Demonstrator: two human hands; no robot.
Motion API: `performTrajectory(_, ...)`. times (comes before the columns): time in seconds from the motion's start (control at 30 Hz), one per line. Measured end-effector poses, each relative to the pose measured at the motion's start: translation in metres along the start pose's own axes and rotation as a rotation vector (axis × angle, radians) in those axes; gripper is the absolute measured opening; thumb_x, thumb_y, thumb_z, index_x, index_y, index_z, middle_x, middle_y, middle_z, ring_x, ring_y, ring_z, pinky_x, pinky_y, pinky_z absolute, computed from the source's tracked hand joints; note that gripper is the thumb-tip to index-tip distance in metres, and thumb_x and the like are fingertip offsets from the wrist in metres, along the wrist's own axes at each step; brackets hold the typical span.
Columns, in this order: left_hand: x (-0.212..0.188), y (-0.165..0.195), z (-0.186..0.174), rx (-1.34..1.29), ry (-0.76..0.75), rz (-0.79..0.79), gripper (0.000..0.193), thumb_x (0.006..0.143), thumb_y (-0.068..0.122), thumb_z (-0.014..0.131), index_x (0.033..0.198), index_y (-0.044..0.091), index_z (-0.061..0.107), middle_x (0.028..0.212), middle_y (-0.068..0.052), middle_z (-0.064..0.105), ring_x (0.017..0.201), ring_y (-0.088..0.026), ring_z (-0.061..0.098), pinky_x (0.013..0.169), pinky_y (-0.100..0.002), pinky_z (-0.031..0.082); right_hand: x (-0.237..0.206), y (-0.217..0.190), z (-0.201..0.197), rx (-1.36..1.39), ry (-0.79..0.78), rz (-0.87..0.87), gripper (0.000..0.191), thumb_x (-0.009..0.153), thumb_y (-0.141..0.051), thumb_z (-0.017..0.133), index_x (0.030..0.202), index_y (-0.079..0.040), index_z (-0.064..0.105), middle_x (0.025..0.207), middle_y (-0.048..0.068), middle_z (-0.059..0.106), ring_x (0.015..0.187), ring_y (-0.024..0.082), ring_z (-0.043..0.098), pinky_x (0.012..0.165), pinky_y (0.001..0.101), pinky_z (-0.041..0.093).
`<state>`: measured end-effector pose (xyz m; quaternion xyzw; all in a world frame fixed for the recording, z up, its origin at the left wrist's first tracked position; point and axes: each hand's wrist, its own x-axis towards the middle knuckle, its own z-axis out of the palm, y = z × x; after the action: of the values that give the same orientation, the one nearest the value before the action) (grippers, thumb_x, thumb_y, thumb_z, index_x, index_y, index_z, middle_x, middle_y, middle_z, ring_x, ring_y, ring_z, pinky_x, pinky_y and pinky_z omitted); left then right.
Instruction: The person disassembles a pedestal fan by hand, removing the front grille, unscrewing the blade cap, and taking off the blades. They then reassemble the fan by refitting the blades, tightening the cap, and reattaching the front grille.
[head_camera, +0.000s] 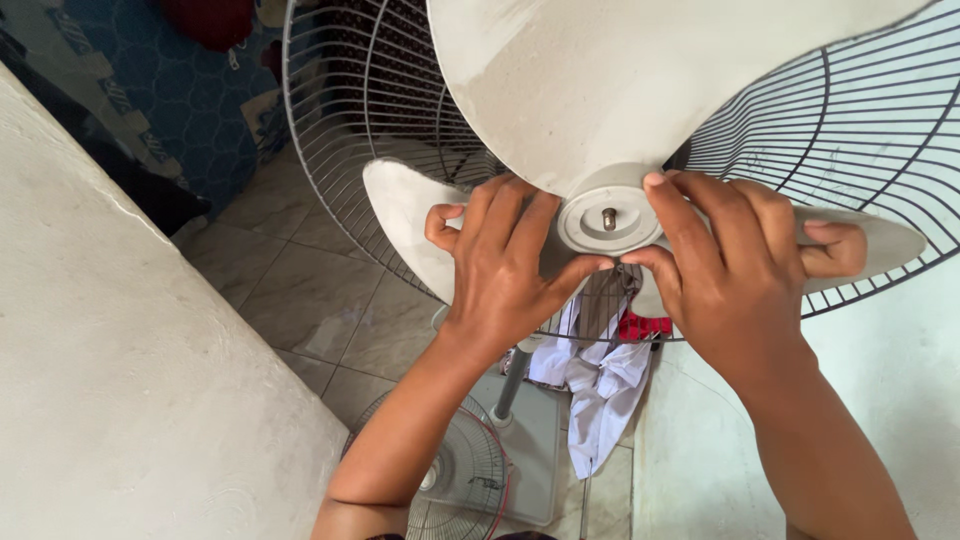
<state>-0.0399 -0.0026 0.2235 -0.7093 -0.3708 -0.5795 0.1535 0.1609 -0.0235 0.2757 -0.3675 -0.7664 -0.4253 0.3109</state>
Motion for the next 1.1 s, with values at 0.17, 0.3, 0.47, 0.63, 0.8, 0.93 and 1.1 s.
performTrajectory(0.17, 0.005, -0.001, -0.009, 0.031, -0.049, -0.024, 0.059, 0.074, 0.047, 0.089, 0.109, 0.004, 0.069, 0.108, -0.009, 0.063, 0.108, -0.028, 0.059, 0.093, -0.049, 0.027, 0.003, -0.001, -0.005, 0.029, -0.019, 0.003, 0.056, 0.09, -0.036, 0.084, 0.136, -0.009, 0.068, 0.125, 0.003, 0.068, 0.114, 0.022, 0.054, 0.105, 0.0343, 0.042)
performTrajectory(0.3, 0.011, -0.002, -0.012, 0.016, -0.08, -0.039, 0.047, 0.087, 0.042, 0.085, 0.115, 0.008, 0.07, 0.118, -0.004, 0.065, 0.116, -0.024, 0.059, 0.096, -0.047, 0.027, 0.006, -0.001, -0.006, 0.106, -0.048, 0.067, 0.06, 0.081, -0.042, 0.083, 0.127, -0.005, 0.069, 0.107, 0.007, 0.069, 0.101, 0.027, 0.055, 0.093, 0.0402, 0.04)
performTrajectory(0.47, 0.018, 0.0, -0.016, 0.02, -0.109, -0.008, 0.051, 0.083, 0.044, 0.084, 0.115, 0.006, 0.07, 0.122, -0.006, 0.066, 0.119, -0.025, 0.057, 0.095, -0.049, 0.026, 0.005, 0.003, 0.001, 0.196, -0.087, 0.122, 0.067, 0.08, -0.044, 0.085, 0.127, 0.001, 0.068, 0.094, 0.007, 0.069, 0.094, 0.025, 0.053, 0.091, 0.0386, 0.038)
performTrajectory(0.63, 0.021, 0.0, -0.025, 0.143, -0.133, 0.036, 0.049, 0.085, 0.05, 0.082, 0.11, 0.01, 0.073, 0.113, -0.001, 0.069, 0.122, -0.023, 0.056, 0.097, -0.054, 0.022, -0.006, 0.004, 0.003, 0.159, -0.07, 0.168, 0.064, 0.084, -0.055, 0.084, 0.121, -0.006, 0.068, 0.095, 0.0, 0.067, 0.094, 0.019, 0.053, 0.1, 0.0463, 0.025)
performTrajectory(0.8, 0.025, -0.003, -0.026, 0.137, -0.137, 0.022, 0.052, 0.086, 0.054, 0.079, 0.112, 0.009, 0.075, 0.113, 0.001, 0.069, 0.122, -0.022, 0.056, 0.1, -0.055, 0.02, -0.008, 0.007, -0.002, 0.234, -0.127, 0.225, 0.064, 0.087, -0.054, 0.085, 0.125, -0.006, 0.066, 0.101, 0.0, 0.069, 0.096, 0.017, 0.055, 0.101, 0.0477, 0.022)
performTrajectory(0.93, 0.026, -0.003, -0.02, 0.098, -0.123, 0.019, 0.052, 0.084, 0.054, 0.08, 0.109, 0.009, 0.076, 0.112, 0.001, 0.069, 0.118, -0.021, 0.056, 0.102, -0.057, 0.02, -0.006, 0.002, -0.003, 0.222, -0.135, 0.261, 0.057, 0.092, -0.047, 0.086, 0.126, -0.007, 0.065, 0.106, 0.001, 0.069, 0.099, 0.017, 0.056, 0.1, 0.0456, 0.023)
performTrajectory(1.1, 0.026, -0.002, -0.014, 0.102, -0.087, -0.003, 0.051, 0.083, 0.054, 0.083, 0.106, 0.009, 0.077, 0.109, 0.0, 0.069, 0.116, -0.021, 0.056, 0.102, -0.056, 0.02, -0.006, 0.001, 0.004, 0.245, -0.136, 0.325, 0.046, 0.094, -0.037, 0.087, 0.122, -0.008, 0.063, 0.105, -0.003, 0.069, 0.093, 0.014, 0.053, 0.097, 0.0436, 0.022)
